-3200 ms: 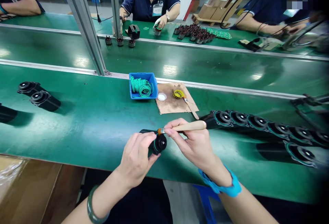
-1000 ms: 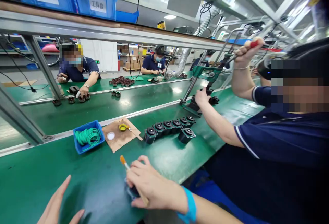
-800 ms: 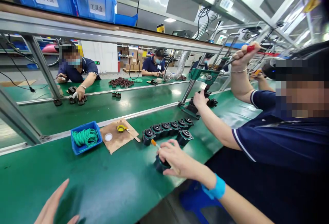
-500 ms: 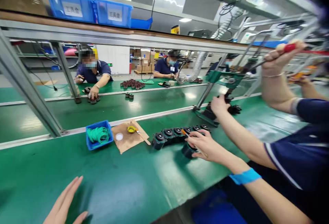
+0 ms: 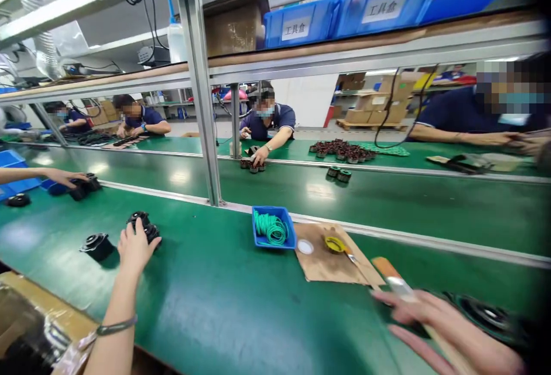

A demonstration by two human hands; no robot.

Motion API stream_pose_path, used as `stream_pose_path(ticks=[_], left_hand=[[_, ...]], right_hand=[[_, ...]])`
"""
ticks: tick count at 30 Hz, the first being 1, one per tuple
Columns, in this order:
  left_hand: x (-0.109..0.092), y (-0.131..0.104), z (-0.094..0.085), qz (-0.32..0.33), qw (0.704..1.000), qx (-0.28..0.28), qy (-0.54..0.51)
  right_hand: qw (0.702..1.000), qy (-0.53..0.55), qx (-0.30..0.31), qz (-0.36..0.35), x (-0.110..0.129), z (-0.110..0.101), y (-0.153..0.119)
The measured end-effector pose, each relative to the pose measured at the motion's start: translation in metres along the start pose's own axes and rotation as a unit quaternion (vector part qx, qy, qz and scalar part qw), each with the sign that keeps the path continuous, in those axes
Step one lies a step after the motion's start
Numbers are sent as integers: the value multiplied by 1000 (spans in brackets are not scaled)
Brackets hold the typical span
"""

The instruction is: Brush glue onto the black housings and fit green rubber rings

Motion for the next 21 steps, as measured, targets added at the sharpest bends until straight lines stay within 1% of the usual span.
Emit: stream_pose_path(ticks=[1, 3, 4, 5, 6, 7, 8, 10, 11, 13, 15, 17, 21], left_hand=[[-3, 4, 8, 14, 1000, 15, -16], [-19, 1, 23, 46, 997, 38, -44], [-33, -6, 29, 65, 995, 47, -60], [-50, -17, 33, 89, 991, 53, -82], [-71, -31, 36, 118, 985, 60, -107], [-95, -49, 36, 157, 974, 64, -149], [-119, -68, 34, 193, 959, 70, -195], [-163, -106, 28, 247, 925, 85, -274], [-182, -124, 25, 265, 911, 98, -301], [-211, -154, 22, 295, 883, 135, -340], [-229, -177, 21, 316, 857, 171, -370], [-237, -190, 20, 325, 835, 191, -400], [-233, -197, 21, 309, 811, 207, -451]], right_hand=[[999, -9, 37, -11, 9, 16, 8], [993, -44, 103, -34, 23, 49, 29], [991, -67, 109, -46, 28, 64, 41], [987, -92, 130, -38, 26, 83, 54], [979, -126, 160, -27, 22, 104, 66], [966, -170, 193, -13, 13, 126, 77], [959, -192, 210, -4, 6, 144, 87], [948, -219, 229, 8, -8, 173, 103], [946, -224, 235, 12, -14, 183, 109], [940, -230, 249, 20, -25, 197, 116], [939, -226, 259, 26, -31, 201, 120], [943, -212, 256, 31, -33, 196, 122], [960, -169, 214, 55, -31, 174, 127]])
Point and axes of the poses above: each hand's wrist, its own y-axis towards the middle knuckle, its own z-axis out of the palm, x = y × z, the point moved 10 cm from there along y, towards the middle knuckle, and after that the axes turned 6 degrees about z, right-handed, at the moved point
